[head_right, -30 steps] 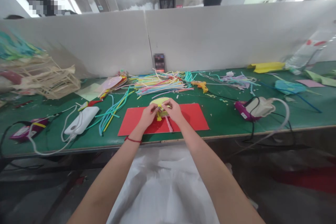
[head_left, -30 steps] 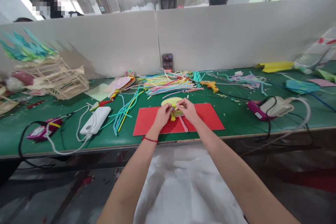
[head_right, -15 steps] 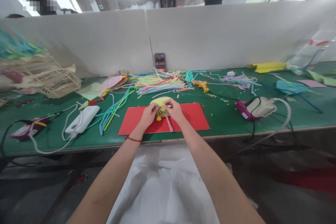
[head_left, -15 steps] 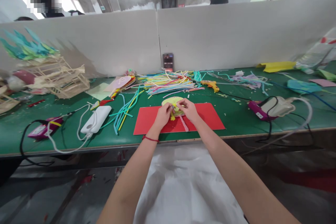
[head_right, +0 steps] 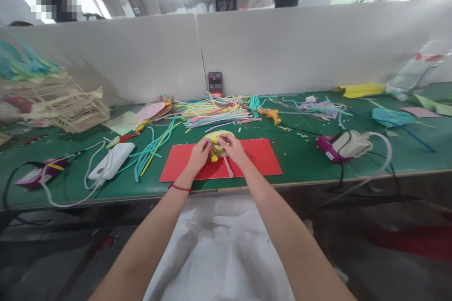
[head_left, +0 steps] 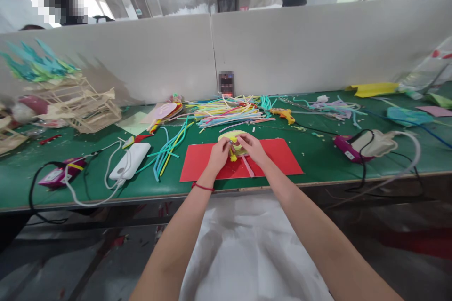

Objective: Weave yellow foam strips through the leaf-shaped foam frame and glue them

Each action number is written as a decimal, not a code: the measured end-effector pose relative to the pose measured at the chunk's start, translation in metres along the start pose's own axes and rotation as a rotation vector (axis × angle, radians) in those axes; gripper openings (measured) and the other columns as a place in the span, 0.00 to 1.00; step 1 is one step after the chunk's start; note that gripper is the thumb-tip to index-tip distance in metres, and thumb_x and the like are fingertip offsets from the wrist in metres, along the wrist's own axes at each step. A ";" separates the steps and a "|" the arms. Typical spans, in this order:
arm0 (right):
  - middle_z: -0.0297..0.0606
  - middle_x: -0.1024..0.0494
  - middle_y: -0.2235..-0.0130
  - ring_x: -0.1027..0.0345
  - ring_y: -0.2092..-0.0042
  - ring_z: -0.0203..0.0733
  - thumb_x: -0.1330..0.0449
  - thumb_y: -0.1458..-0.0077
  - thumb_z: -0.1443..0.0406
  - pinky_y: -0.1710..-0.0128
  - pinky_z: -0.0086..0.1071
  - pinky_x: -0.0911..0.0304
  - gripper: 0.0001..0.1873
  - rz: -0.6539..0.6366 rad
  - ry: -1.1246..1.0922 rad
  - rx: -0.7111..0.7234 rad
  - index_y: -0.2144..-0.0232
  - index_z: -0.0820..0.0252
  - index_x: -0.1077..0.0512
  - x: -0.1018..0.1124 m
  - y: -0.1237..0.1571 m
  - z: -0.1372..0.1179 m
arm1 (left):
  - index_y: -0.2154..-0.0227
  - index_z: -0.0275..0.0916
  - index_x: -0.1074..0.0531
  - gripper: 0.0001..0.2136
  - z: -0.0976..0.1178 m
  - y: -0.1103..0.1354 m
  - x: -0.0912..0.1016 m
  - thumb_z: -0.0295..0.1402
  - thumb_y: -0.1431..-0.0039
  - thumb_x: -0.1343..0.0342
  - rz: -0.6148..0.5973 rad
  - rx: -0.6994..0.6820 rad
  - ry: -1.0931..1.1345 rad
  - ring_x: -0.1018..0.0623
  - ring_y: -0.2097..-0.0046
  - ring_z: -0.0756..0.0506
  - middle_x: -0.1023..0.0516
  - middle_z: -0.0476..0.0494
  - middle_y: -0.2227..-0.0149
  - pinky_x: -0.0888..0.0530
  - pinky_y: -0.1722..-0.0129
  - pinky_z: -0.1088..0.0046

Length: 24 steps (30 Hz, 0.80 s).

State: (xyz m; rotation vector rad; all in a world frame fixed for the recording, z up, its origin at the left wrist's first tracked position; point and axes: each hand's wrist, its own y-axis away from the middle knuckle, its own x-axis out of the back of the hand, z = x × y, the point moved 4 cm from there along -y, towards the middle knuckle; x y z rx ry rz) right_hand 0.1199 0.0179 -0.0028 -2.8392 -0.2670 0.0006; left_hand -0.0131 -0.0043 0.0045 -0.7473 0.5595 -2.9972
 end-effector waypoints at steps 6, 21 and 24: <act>0.40 0.24 0.62 0.31 0.60 0.42 0.41 0.56 0.53 0.59 0.36 0.36 0.19 -0.026 0.067 0.020 0.65 0.60 0.29 0.001 -0.001 0.004 | 0.74 0.38 0.36 0.07 0.001 0.000 0.001 0.29 0.43 0.57 0.013 0.030 0.020 0.31 0.74 0.52 0.29 0.50 0.76 0.34 0.69 0.77; 0.37 0.25 0.63 0.33 0.59 0.40 0.41 0.54 0.62 0.59 0.32 0.38 0.12 -0.028 0.153 0.096 0.66 0.56 0.24 0.005 0.001 -0.001 | 0.73 0.38 0.35 0.07 -0.005 0.000 -0.004 0.30 0.43 0.57 -0.034 -0.006 -0.073 0.32 0.73 0.51 0.31 0.50 0.76 0.34 0.70 0.76; 0.37 0.25 0.63 0.33 0.59 0.40 0.42 0.54 0.61 0.59 0.32 0.38 0.12 -0.029 0.178 0.101 0.65 0.56 0.24 0.005 0.001 -0.002 | 0.72 0.38 0.34 0.07 -0.005 0.000 -0.005 0.30 0.43 0.56 -0.024 -0.019 -0.109 0.32 0.73 0.52 0.32 0.50 0.75 0.34 0.70 0.77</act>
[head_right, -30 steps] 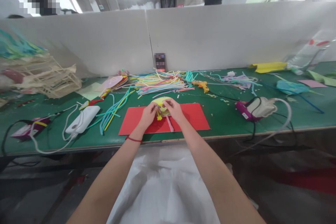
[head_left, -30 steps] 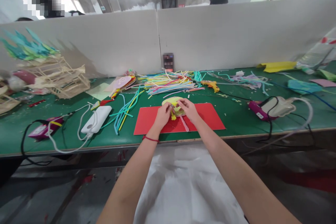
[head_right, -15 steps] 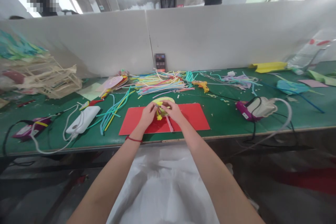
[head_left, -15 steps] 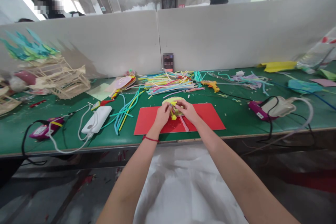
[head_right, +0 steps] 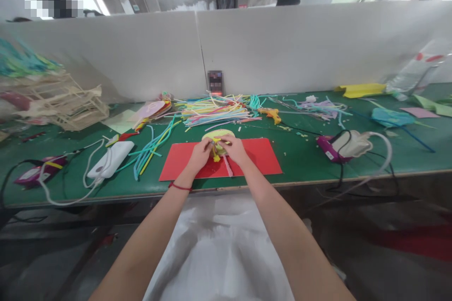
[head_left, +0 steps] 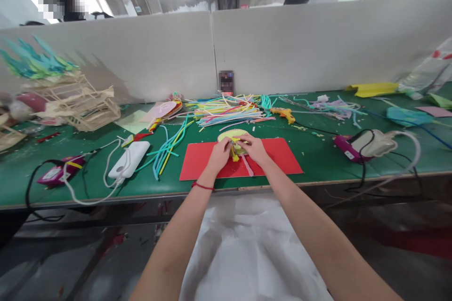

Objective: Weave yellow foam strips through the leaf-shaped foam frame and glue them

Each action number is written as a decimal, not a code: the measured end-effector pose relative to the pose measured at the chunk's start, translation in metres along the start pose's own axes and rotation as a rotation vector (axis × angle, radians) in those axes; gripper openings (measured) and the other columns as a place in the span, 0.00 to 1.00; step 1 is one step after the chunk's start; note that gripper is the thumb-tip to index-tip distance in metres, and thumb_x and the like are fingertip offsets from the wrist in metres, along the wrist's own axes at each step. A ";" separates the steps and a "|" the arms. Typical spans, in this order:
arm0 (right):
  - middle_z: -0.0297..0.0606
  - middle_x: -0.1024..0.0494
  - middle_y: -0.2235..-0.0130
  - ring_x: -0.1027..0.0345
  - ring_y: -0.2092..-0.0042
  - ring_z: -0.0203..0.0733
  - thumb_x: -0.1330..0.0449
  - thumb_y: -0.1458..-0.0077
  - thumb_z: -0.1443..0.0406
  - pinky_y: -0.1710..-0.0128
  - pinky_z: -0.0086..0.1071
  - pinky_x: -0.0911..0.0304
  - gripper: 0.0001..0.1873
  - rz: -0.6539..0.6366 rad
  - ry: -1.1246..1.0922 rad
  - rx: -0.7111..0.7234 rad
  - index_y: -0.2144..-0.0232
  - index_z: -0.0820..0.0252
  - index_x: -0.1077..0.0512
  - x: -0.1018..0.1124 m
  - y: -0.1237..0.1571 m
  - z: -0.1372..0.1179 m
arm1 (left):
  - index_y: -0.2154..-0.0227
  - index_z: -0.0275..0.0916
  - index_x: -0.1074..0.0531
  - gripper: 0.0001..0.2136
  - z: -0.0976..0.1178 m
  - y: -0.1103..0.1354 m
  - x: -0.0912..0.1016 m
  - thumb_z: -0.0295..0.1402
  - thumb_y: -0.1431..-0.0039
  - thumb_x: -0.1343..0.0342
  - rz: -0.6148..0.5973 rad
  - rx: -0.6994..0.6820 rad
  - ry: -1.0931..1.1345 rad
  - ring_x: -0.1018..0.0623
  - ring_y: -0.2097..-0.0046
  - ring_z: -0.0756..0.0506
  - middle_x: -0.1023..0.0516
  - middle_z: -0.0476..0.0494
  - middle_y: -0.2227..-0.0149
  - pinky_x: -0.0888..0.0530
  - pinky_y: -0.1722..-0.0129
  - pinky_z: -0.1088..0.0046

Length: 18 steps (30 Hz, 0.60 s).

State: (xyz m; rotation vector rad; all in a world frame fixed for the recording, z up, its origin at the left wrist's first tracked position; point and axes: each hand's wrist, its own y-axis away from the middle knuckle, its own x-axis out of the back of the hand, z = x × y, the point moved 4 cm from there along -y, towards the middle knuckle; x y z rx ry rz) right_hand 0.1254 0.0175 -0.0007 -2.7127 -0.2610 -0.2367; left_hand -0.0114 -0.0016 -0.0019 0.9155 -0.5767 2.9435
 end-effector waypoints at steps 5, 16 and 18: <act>0.38 0.26 0.63 0.34 0.58 0.42 0.43 0.53 0.60 0.59 0.33 0.37 0.14 -0.015 0.016 0.014 0.64 0.56 0.24 0.001 0.000 0.000 | 0.69 0.38 0.33 0.07 0.001 0.000 0.001 0.29 0.43 0.56 0.007 -0.026 -0.022 0.29 0.69 0.51 0.28 0.49 0.72 0.33 0.67 0.77; 0.38 0.23 0.63 0.30 0.61 0.41 0.40 0.57 0.60 0.59 0.34 0.36 0.15 0.048 -0.080 -0.080 0.64 0.57 0.25 0.001 0.000 0.007 | 0.68 0.37 0.32 0.08 0.003 0.000 0.002 0.29 0.43 0.56 0.031 -0.047 -0.048 0.28 0.67 0.50 0.26 0.47 0.69 0.33 0.66 0.76; 0.38 0.23 0.65 0.30 0.63 0.41 0.39 0.59 0.59 0.60 0.35 0.35 0.14 0.072 -0.093 -0.116 0.67 0.59 0.25 0.001 0.000 0.010 | 0.68 0.37 0.32 0.08 0.002 0.000 0.002 0.29 0.43 0.56 0.027 -0.042 -0.042 0.29 0.68 0.50 0.26 0.48 0.70 0.33 0.66 0.76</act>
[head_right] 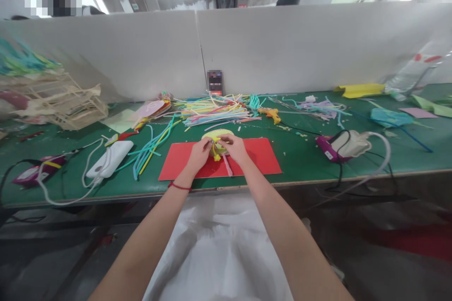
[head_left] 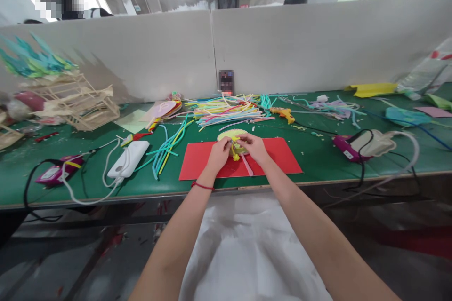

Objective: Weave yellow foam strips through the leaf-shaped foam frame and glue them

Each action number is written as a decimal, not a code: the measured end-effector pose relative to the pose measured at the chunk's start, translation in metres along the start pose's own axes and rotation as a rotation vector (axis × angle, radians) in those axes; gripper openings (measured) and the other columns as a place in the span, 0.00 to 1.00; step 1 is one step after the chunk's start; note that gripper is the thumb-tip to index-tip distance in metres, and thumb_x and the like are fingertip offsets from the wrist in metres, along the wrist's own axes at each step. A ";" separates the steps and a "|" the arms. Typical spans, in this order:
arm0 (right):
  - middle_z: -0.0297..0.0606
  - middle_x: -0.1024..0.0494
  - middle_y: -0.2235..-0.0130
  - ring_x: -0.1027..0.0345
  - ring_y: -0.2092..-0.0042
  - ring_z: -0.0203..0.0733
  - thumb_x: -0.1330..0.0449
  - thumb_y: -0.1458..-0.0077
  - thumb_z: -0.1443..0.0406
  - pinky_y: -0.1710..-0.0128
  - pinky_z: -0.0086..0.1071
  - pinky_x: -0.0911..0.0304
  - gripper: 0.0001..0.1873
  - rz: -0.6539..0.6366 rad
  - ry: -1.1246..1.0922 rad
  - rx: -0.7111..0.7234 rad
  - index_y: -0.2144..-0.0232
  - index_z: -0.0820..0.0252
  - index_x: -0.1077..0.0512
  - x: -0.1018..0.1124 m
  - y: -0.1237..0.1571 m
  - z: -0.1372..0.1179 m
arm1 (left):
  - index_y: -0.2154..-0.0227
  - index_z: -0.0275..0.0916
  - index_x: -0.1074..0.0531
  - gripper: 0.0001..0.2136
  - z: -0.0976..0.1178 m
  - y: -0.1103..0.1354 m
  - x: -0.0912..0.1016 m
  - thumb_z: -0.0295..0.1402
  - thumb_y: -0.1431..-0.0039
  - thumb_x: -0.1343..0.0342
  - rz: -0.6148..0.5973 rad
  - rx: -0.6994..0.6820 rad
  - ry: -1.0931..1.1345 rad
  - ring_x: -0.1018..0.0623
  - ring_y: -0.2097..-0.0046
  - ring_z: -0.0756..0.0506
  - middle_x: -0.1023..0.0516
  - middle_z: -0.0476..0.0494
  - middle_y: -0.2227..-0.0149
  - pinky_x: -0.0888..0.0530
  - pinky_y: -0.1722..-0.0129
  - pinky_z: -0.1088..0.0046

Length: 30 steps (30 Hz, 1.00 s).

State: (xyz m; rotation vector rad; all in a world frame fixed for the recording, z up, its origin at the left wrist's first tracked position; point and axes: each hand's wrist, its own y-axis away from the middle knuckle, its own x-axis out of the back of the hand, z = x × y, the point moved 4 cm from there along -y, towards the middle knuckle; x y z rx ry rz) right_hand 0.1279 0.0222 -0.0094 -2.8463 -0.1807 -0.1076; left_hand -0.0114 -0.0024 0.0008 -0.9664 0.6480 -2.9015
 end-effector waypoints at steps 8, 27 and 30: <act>0.38 0.22 0.67 0.29 0.64 0.42 0.38 0.61 0.59 0.61 0.35 0.35 0.12 0.022 0.008 -0.005 0.72 0.60 0.25 0.001 -0.002 0.004 | 0.69 0.37 0.32 0.08 0.001 0.001 0.000 0.29 0.43 0.56 -0.019 0.006 0.012 0.28 0.67 0.50 0.26 0.47 0.69 0.33 0.65 0.76; 0.37 0.23 0.66 0.30 0.64 0.41 0.36 0.62 0.58 0.63 0.35 0.34 0.17 -0.019 -0.083 -0.066 0.68 0.59 0.25 -0.002 0.004 -0.004 | 0.67 0.37 0.31 0.08 0.001 0.000 0.001 0.29 0.43 0.56 -0.001 0.016 -0.019 0.28 0.67 0.49 0.26 0.45 0.68 0.32 0.65 0.74; 0.37 0.23 0.67 0.30 0.63 0.41 0.37 0.61 0.57 0.62 0.34 0.34 0.14 0.025 -0.051 -0.043 0.72 0.60 0.25 0.000 0.004 -0.004 | 0.69 0.37 0.32 0.08 0.002 0.001 0.000 0.30 0.43 0.56 -0.022 0.007 -0.015 0.29 0.69 0.50 0.27 0.46 0.70 0.33 0.67 0.75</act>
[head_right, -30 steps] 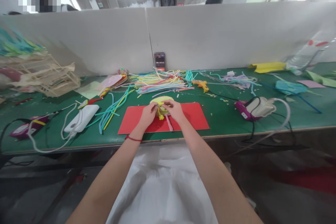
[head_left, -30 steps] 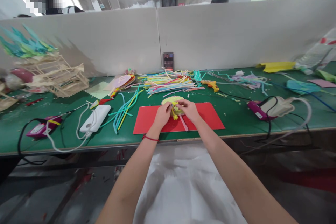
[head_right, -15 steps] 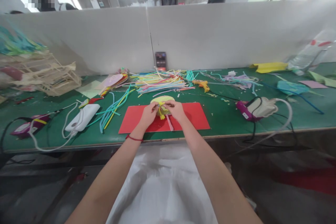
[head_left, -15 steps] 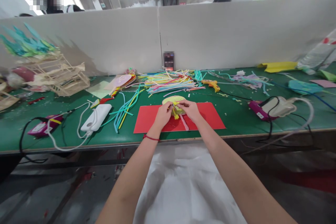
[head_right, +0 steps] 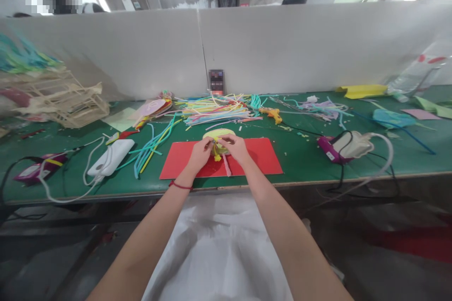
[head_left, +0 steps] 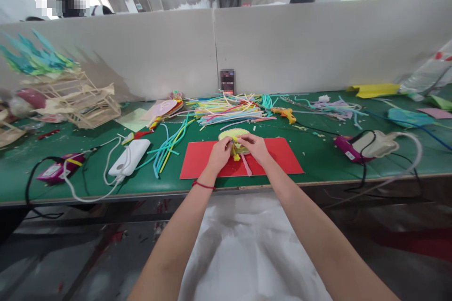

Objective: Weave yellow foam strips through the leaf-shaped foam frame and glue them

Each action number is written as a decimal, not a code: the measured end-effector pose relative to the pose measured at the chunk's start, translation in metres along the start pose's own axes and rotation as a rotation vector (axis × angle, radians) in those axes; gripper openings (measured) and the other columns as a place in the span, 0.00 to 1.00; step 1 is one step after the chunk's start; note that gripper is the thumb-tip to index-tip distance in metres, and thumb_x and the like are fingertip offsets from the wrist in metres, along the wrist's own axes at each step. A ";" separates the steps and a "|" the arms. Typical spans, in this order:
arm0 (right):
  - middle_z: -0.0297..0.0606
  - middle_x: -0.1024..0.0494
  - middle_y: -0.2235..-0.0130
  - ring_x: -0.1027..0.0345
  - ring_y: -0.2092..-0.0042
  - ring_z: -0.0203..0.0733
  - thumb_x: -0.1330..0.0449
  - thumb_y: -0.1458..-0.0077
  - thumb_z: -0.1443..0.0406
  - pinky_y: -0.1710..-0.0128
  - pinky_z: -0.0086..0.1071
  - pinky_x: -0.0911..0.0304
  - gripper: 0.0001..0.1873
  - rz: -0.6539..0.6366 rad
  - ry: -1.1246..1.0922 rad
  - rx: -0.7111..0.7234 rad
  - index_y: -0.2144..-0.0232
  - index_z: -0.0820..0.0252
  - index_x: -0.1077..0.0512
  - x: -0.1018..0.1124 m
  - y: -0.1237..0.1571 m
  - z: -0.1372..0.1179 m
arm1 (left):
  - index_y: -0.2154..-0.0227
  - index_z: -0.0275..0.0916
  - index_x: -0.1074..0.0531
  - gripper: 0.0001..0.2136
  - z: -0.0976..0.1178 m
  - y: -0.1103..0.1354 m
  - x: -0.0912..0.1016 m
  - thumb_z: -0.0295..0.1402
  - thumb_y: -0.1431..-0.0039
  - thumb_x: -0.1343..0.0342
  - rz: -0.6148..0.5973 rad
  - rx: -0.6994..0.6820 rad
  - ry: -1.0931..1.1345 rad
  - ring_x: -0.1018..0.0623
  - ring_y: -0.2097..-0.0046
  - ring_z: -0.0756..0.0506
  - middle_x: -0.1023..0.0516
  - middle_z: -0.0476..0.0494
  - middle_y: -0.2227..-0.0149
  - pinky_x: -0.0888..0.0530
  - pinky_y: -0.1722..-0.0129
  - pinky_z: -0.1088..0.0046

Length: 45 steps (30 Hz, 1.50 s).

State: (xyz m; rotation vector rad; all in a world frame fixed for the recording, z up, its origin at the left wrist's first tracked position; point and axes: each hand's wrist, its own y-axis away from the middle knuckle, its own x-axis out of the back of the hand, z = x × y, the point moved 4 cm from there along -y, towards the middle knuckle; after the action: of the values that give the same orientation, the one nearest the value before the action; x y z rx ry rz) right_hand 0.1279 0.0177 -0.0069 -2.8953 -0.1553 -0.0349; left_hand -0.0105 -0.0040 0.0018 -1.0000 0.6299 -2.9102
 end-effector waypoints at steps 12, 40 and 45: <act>0.37 0.23 0.70 0.31 0.67 0.40 0.37 0.61 0.56 0.64 0.34 0.35 0.14 -0.008 0.061 0.005 0.75 0.61 0.26 0.001 0.001 -0.003 | 0.73 0.37 0.34 0.09 0.000 0.000 -0.002 0.32 0.42 0.58 -0.046 0.057 0.108 0.33 0.70 0.51 0.31 0.50 0.74 0.36 0.70 0.78; 0.35 0.24 0.73 0.29 0.68 0.42 0.38 0.61 0.55 0.67 0.35 0.32 0.13 0.032 -0.014 0.026 0.77 0.60 0.28 -0.005 0.004 -0.009 | 0.76 0.37 0.38 0.10 0.006 0.002 0.007 0.32 0.42 0.58 0.041 0.019 0.054 0.35 0.73 0.53 0.35 0.51 0.76 0.38 0.71 0.79; 0.35 0.24 0.73 0.30 0.67 0.41 0.38 0.59 0.57 0.64 0.34 0.33 0.12 0.034 0.024 0.070 0.77 0.60 0.29 -0.002 0.002 -0.006 | 0.76 0.37 0.37 0.10 0.006 0.002 0.006 0.33 0.42 0.58 0.031 0.032 0.098 0.35 0.72 0.52 0.35 0.51 0.76 0.38 0.71 0.78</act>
State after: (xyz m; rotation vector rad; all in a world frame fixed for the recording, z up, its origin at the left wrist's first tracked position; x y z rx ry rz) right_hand 0.1258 0.0137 -0.0019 -2.8259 -0.1014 -0.0573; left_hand -0.0118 -0.0087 0.0094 -0.8410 0.5950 -2.9466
